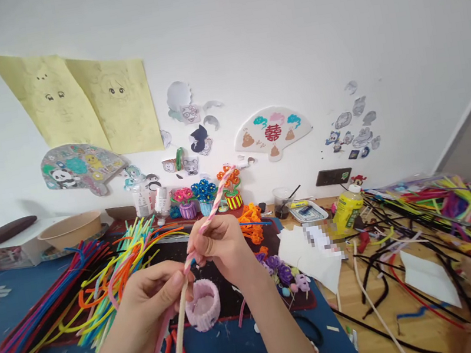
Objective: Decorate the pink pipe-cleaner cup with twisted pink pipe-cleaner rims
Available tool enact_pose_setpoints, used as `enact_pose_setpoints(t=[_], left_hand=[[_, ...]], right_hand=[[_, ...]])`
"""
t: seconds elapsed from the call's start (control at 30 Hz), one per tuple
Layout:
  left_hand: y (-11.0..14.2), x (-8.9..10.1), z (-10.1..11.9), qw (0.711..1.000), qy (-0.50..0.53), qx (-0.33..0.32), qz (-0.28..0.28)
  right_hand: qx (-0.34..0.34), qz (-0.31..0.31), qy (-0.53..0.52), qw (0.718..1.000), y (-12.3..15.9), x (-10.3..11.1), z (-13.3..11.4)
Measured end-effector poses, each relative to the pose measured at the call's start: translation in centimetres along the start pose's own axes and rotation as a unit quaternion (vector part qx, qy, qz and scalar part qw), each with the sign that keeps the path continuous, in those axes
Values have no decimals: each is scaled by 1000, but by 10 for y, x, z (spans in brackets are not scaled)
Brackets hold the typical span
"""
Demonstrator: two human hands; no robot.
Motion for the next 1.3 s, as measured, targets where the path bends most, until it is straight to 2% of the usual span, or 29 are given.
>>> enact_pose_setpoints(t=[0.1,0.17,0.23,0.3,0.33,0.37,0.47,0.53,0.6,0.67,0.8,0.87,0.9,0.97,1.03,1.07,1.1,1.13,1.2,1.23,1.3], left_hand=[[2,-17,-14,988,120,76,-57],[2,-21,-16,986,127,82,-65],[0,-13,-8,998,45,30,-30],[1,0,11,990,-114,-77,36],[4,5,25,965,-207,-147,71],[9,6,40,922,-297,-224,104],[31,-9,69,747,-488,-425,151],[40,-20,71,658,-552,-490,149],[42,-26,68,608,-591,-511,139],[42,-28,63,589,-611,-512,132],[37,-27,56,604,-626,-479,119],[33,-24,55,640,-610,-454,109],[30,-22,55,674,-590,-432,104],[21,-11,54,772,-517,-357,96],[10,0,43,882,-405,-234,65],[5,2,34,927,-332,-168,42],[3,2,24,962,-250,-105,15],[1,-1,14,985,-162,-51,-14],[2,-13,-2,997,18,24,-68],[3,-20,-8,990,104,50,-87],[6,-35,-17,956,248,93,-124]], right_hand=[[49,-48,-53,996,-2,-9,0],[70,-54,-57,994,-2,-9,0],[70,-48,-36,996,-2,-4,0],[46,-33,11,998,-3,5,0],[30,-25,38,999,-3,10,-1],[11,-20,67,997,-3,14,-1],[-48,-15,138,989,-2,19,1],[-83,-5,162,983,-1,17,4],[-100,15,165,981,0,13,7],[-96,41,161,981,1,10,7],[-83,93,169,978,3,12,6],[-90,104,160,978,4,15,7],[-94,103,149,979,4,16,8],[-103,87,118,984,4,16,10],[-105,56,76,990,2,13,12],[-99,35,51,993,1,10,13],[-91,10,24,995,0,6,13],[-82,-18,-3,996,0,1,13],[-66,-70,-52,994,-1,-10,12],[-61,-89,-72,992,0,-14,12],[-55,-106,-95,988,0,-21,12]])
Point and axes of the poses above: each hand's wrist, its own y-axis away from the middle knuckle, its own x-axis out of the back of the hand, z = x × y, the point moved 8 cm from there along -y, towards the middle knuckle, and after that the axes turned 4 degrees about -x, right-handed, at the moved point
